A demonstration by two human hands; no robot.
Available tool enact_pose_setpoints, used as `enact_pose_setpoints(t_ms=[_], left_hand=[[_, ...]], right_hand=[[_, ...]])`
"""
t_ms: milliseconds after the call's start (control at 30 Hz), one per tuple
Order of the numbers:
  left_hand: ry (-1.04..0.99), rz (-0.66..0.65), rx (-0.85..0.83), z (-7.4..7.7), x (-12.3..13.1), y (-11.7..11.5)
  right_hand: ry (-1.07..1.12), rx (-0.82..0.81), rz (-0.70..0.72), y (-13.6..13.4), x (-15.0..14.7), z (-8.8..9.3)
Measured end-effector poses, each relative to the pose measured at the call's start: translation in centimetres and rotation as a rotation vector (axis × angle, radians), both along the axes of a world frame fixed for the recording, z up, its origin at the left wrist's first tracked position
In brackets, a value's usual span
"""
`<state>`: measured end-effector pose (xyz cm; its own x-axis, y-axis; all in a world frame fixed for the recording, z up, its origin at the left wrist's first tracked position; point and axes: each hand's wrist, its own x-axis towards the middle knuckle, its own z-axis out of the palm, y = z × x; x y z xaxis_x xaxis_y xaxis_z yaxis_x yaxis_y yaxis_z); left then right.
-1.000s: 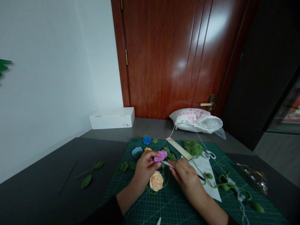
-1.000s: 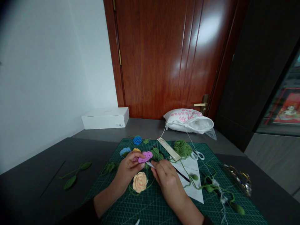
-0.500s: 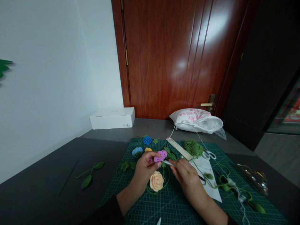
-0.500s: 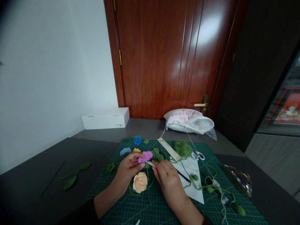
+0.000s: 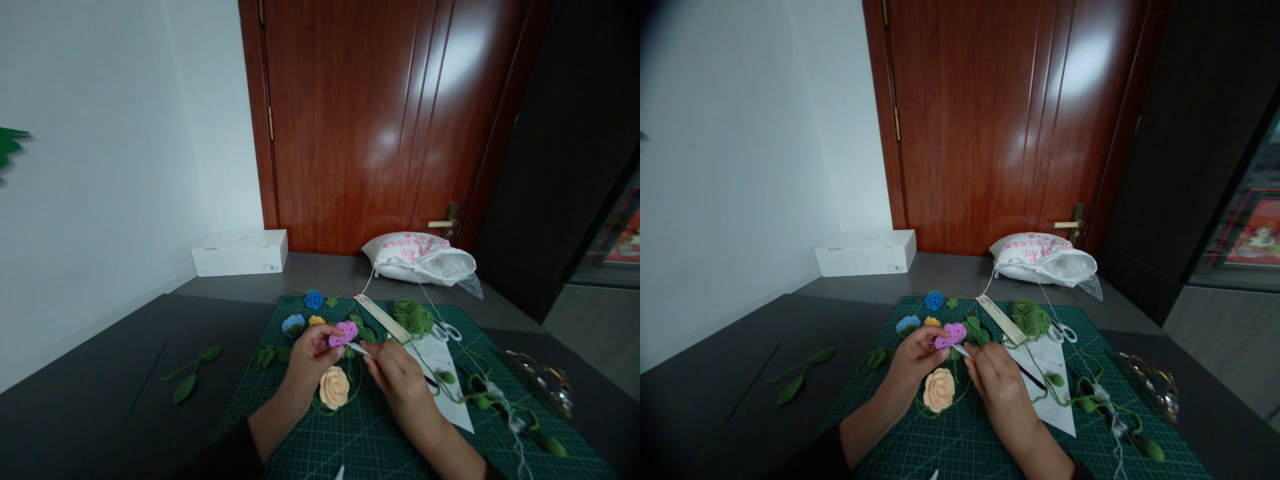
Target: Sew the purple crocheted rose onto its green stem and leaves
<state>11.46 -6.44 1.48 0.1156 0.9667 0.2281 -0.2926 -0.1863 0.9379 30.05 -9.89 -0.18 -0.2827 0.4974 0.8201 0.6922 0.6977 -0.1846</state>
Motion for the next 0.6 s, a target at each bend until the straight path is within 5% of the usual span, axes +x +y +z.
enact_pose_setpoints(t_ms=[600], left_hand=[[-0.147,-0.029,-0.046,-0.12,-0.1,0.44]], right_hand=[[0.093,-0.019,-0.064,0.08,0.09,-0.2]])
